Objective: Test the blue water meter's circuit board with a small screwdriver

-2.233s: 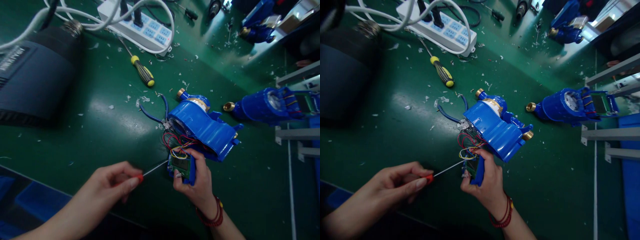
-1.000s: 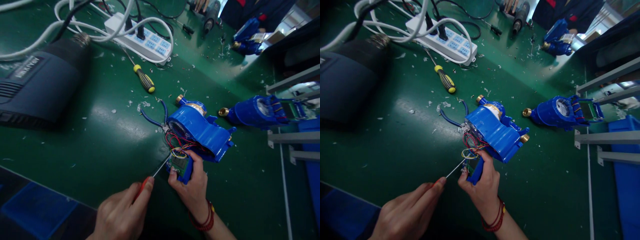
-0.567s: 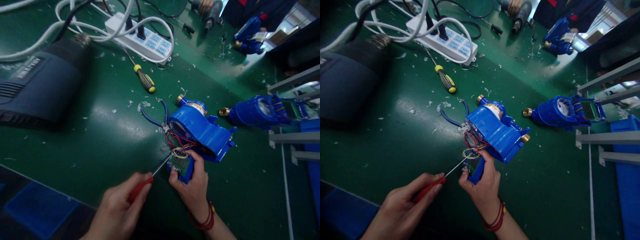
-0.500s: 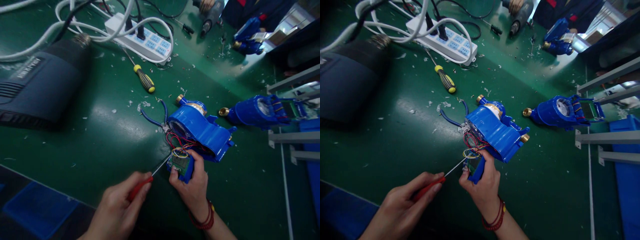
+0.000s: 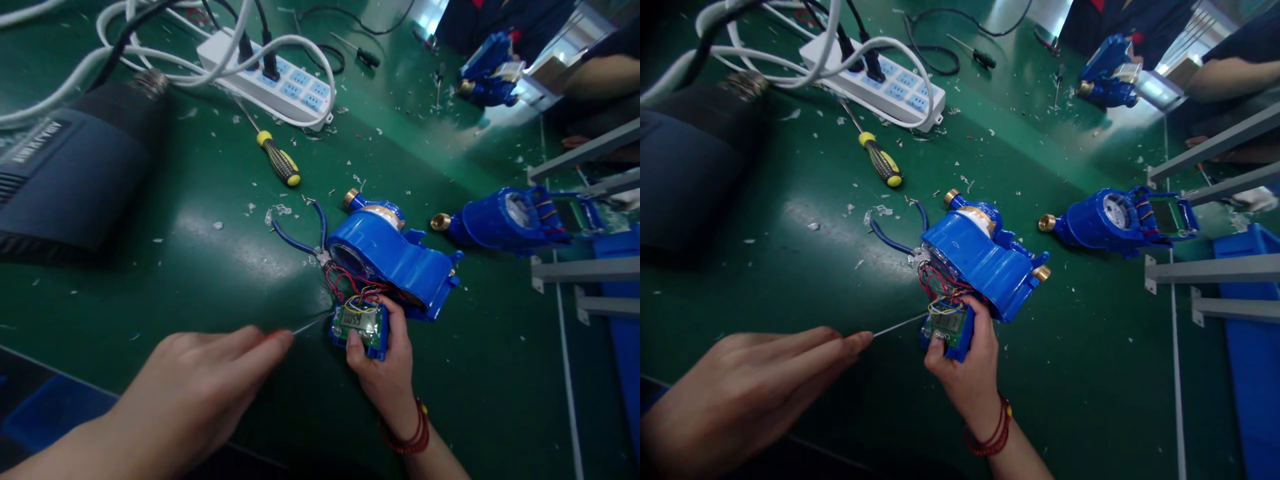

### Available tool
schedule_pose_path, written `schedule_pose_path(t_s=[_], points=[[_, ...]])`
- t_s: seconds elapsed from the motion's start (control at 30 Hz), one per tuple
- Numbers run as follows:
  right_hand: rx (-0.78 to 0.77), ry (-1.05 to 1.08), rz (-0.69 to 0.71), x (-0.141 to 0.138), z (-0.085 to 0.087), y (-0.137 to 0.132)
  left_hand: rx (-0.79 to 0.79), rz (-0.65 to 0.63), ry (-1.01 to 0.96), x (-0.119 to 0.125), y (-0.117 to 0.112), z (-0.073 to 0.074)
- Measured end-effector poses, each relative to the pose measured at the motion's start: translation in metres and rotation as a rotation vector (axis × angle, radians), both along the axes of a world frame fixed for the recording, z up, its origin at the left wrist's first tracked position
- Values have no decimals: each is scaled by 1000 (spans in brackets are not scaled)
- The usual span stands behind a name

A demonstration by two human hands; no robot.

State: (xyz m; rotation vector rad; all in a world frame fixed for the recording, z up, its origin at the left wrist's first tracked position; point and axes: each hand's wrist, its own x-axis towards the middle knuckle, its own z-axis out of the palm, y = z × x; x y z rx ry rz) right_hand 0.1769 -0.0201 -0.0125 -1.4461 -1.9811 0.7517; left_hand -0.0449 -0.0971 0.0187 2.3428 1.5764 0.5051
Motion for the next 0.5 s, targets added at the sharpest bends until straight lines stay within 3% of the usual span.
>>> schedule_pose_path(t_s=[0.2, 0.37, 0.5], points=[[-67, 68, -38, 2, -2, 2, -222, 186, -411, 6, -1, -8], [-84, 116, -49, 1, -4, 2, -298, 274, -495, 13, -3, -6], [-109, 157, -30, 1, -5, 2, -190, 274, -430, 15, -15, -15]])
